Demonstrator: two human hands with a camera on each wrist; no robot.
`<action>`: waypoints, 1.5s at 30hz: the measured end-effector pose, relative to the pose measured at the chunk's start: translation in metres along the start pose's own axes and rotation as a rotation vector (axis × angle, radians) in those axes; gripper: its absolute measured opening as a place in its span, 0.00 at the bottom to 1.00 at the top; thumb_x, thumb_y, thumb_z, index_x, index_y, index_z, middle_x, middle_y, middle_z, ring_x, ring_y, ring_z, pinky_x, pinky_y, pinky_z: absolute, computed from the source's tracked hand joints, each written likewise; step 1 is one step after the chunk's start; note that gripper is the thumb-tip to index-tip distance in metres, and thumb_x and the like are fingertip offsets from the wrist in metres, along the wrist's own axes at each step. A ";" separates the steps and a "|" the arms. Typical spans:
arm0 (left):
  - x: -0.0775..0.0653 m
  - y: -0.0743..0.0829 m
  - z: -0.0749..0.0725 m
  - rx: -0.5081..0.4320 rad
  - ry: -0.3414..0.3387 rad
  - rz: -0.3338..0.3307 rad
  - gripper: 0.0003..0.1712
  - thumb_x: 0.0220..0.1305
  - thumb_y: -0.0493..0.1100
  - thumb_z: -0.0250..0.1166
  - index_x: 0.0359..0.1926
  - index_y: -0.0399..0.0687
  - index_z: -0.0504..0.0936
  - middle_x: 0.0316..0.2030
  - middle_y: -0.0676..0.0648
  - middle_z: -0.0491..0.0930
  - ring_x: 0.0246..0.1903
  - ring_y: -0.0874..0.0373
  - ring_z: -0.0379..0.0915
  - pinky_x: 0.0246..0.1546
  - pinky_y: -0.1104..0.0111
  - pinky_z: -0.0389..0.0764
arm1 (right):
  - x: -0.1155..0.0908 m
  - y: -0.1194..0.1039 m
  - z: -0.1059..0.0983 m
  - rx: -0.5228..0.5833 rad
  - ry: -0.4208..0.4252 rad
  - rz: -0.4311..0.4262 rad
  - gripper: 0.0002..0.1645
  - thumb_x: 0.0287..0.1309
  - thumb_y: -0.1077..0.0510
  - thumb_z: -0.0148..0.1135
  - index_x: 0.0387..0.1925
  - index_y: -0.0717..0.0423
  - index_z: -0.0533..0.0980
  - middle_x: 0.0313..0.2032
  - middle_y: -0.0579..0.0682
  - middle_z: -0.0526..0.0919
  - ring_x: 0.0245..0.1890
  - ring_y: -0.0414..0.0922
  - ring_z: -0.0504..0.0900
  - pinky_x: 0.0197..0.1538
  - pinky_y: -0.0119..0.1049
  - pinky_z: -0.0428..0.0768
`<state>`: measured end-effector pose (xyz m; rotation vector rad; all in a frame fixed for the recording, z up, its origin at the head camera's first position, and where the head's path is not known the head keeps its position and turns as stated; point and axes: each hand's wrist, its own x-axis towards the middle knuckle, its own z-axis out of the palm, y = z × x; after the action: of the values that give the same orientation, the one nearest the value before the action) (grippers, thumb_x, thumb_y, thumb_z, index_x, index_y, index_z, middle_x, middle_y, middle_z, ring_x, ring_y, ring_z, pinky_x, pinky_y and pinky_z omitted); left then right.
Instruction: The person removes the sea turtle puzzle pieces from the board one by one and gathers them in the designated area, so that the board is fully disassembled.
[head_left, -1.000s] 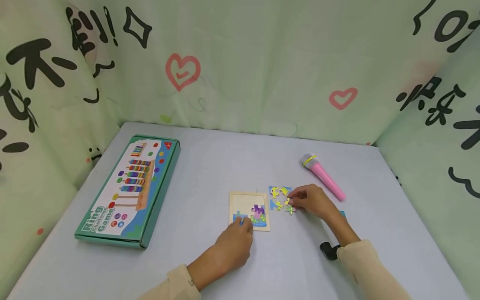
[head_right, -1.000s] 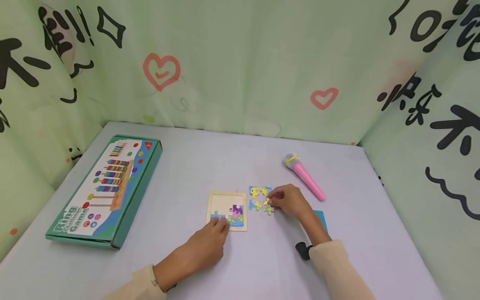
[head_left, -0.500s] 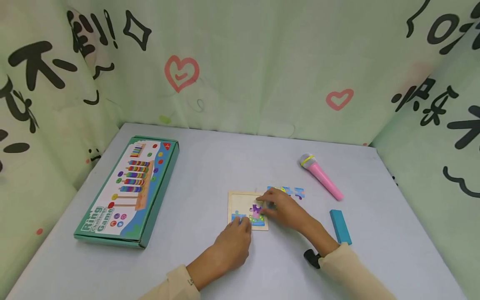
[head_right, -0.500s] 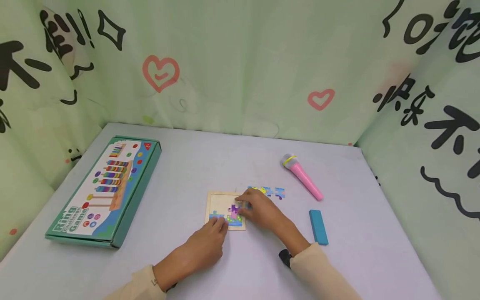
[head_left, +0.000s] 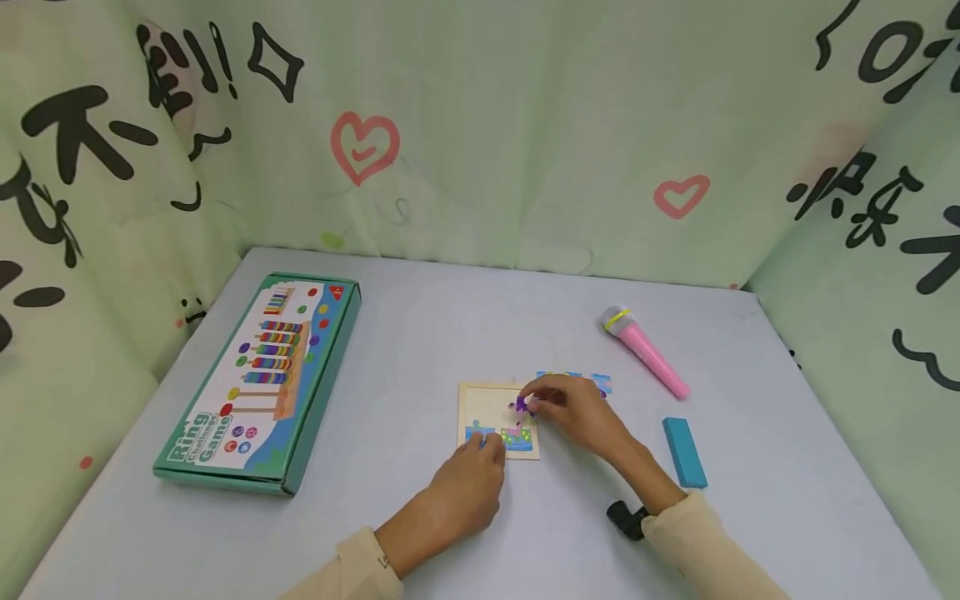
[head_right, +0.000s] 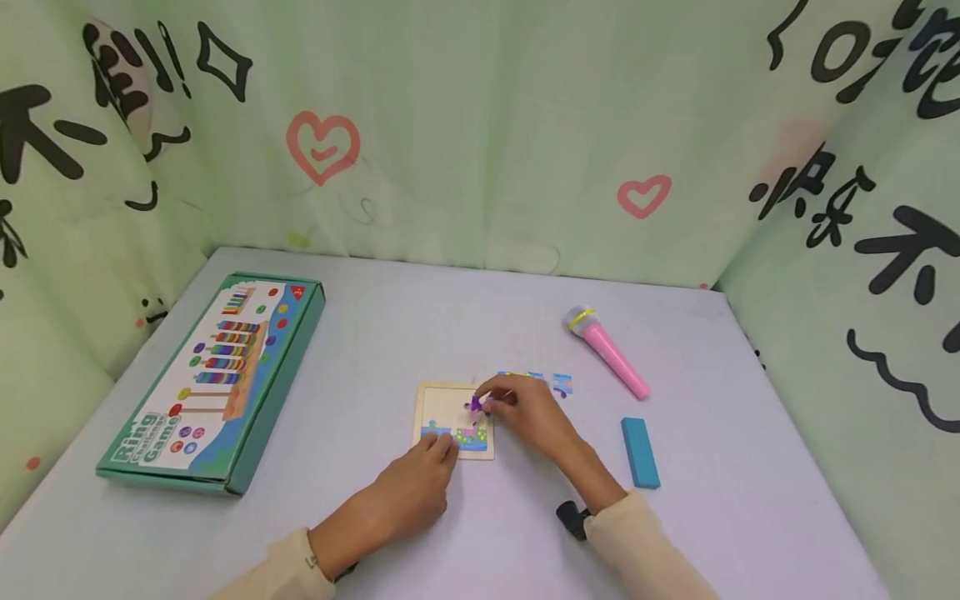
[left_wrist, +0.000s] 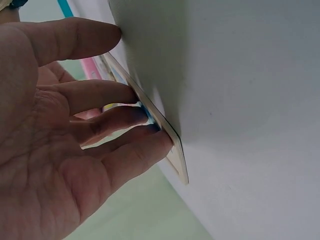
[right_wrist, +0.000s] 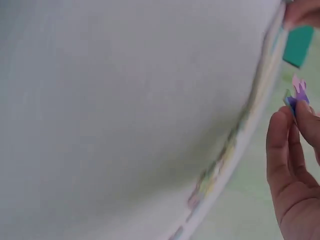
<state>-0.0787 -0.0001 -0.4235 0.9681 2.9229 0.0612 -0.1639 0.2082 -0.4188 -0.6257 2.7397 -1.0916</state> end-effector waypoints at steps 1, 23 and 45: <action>0.000 0.000 0.000 0.004 0.008 0.002 0.29 0.61 0.45 0.73 0.59 0.31 0.80 0.53 0.43 0.76 0.49 0.52 0.74 0.57 0.67 0.78 | -0.001 0.003 -0.007 0.011 0.012 0.036 0.11 0.63 0.68 0.69 0.45 0.54 0.87 0.43 0.49 0.88 0.39 0.44 0.85 0.42 0.37 0.84; -0.006 0.003 0.006 0.036 -0.042 -0.018 0.36 0.67 0.48 0.68 0.69 0.33 0.71 0.62 0.39 0.68 0.65 0.47 0.66 0.66 0.62 0.71 | -0.023 0.045 -0.054 -0.188 -0.027 0.382 0.06 0.65 0.68 0.66 0.42 0.61 0.85 0.32 0.53 0.81 0.27 0.46 0.77 0.31 0.38 0.78; 0.007 -0.075 -0.005 -0.474 -0.063 -0.109 0.46 0.65 0.48 0.74 0.76 0.35 0.62 0.77 0.40 0.57 0.76 0.44 0.52 0.71 0.48 0.63 | -0.001 -0.046 0.029 -0.216 -0.072 -0.021 0.08 0.59 0.72 0.70 0.40 0.63 0.87 0.33 0.48 0.84 0.33 0.42 0.79 0.37 0.33 0.81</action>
<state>-0.1296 -0.0565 -0.4230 0.7151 2.6995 0.6679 -0.1406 0.1601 -0.4089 -0.7079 2.8160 -0.7660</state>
